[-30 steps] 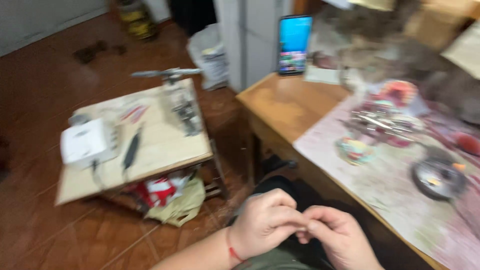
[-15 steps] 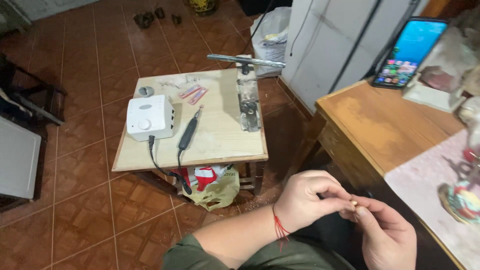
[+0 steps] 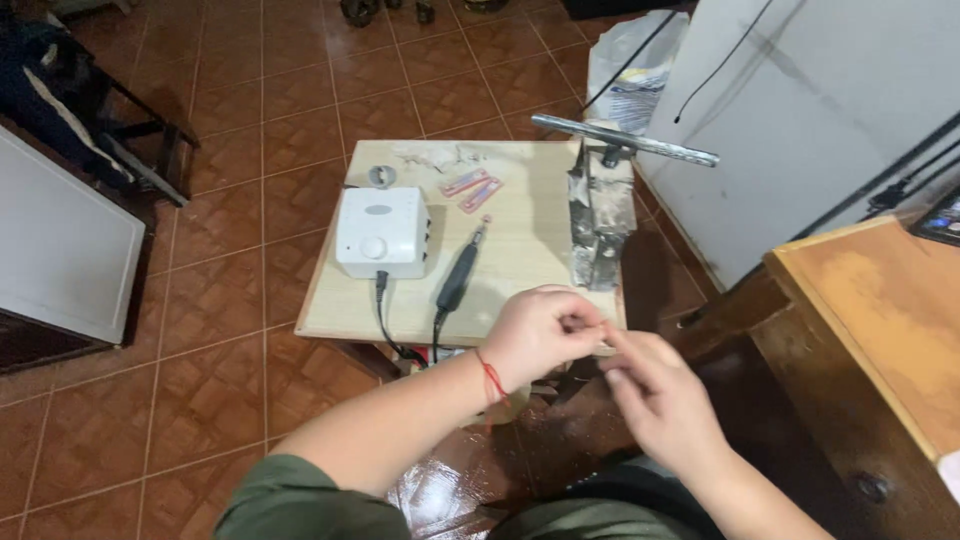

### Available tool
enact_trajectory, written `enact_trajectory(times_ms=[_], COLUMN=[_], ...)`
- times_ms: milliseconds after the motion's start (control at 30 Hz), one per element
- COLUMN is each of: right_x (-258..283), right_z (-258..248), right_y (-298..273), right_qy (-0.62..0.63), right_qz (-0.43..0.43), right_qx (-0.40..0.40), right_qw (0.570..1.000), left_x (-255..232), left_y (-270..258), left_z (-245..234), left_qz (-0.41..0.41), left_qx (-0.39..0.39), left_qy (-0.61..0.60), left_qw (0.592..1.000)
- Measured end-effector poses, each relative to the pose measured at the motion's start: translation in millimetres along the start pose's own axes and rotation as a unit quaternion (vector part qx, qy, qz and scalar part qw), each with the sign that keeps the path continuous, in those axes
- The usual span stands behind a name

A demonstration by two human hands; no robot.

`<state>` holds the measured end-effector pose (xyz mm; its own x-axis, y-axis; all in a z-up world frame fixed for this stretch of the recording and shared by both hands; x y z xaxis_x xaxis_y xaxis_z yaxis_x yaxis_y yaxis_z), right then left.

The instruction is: The person handles a small pink object and then works on a dental model mounted in a metal articulator. They use a metal tool to apply material to the model's teeth and gums, occasionally heating the tool over a small flame on the table.

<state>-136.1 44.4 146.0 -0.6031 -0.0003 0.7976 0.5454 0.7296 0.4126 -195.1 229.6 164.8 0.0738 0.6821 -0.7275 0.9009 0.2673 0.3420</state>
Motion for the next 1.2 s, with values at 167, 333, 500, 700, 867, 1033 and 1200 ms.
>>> enact_trajectory(times_ms=[167, 333, 500, 700, 867, 1033, 1200], right_x=[-20, -27, -39, -44, -32, -83, -61], right_z=[57, 101, 118, 118, 121, 77, 39], right_y=[10, 15, 23, 28, 19, 3, 7], right_qy=[-0.063, -0.072, -0.02, 0.311, 0.432, 0.549, 0.453], right_qz=[0.119, 0.097, 0.154, 0.387, 0.43, 0.275, 0.314], right_qx=[0.167, 0.272, 0.264, 0.132, 0.047, -0.135, -0.215], right_qw=[0.977, 0.955, 0.952, 0.858, 0.791, 0.778, 0.806], left_x=[100, 177, 180, 101, 36, 77, 178], left_y=[-10, -20, -25, -80, -108, -62, -8], left_z=[-40, -35, -43, -55, -26, -42, -93], left_qz=[-0.08, -0.164, -0.111, -0.138, 0.043, 0.135, 0.104], left_qx=[0.019, 0.015, -0.039, -0.056, -0.039, 0.032, 0.116], left_qy=[0.191, 0.279, 0.287, -0.021, -0.151, 0.02, 0.466], left_qw=[0.978, 0.946, 0.951, 0.989, 0.987, 0.99, 0.871])
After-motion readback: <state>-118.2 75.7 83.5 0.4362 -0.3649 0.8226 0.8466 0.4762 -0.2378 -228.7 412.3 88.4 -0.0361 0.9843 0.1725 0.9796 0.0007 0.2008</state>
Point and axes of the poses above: each hand's wrist, its own y-axis towards the middle knuckle, its own z-axis out of the palm, x = y × z, the point moved 3 cm from there along y, towards the middle knuckle, and after that the axes turned 5 degrees about y, right-handed, at the moved point
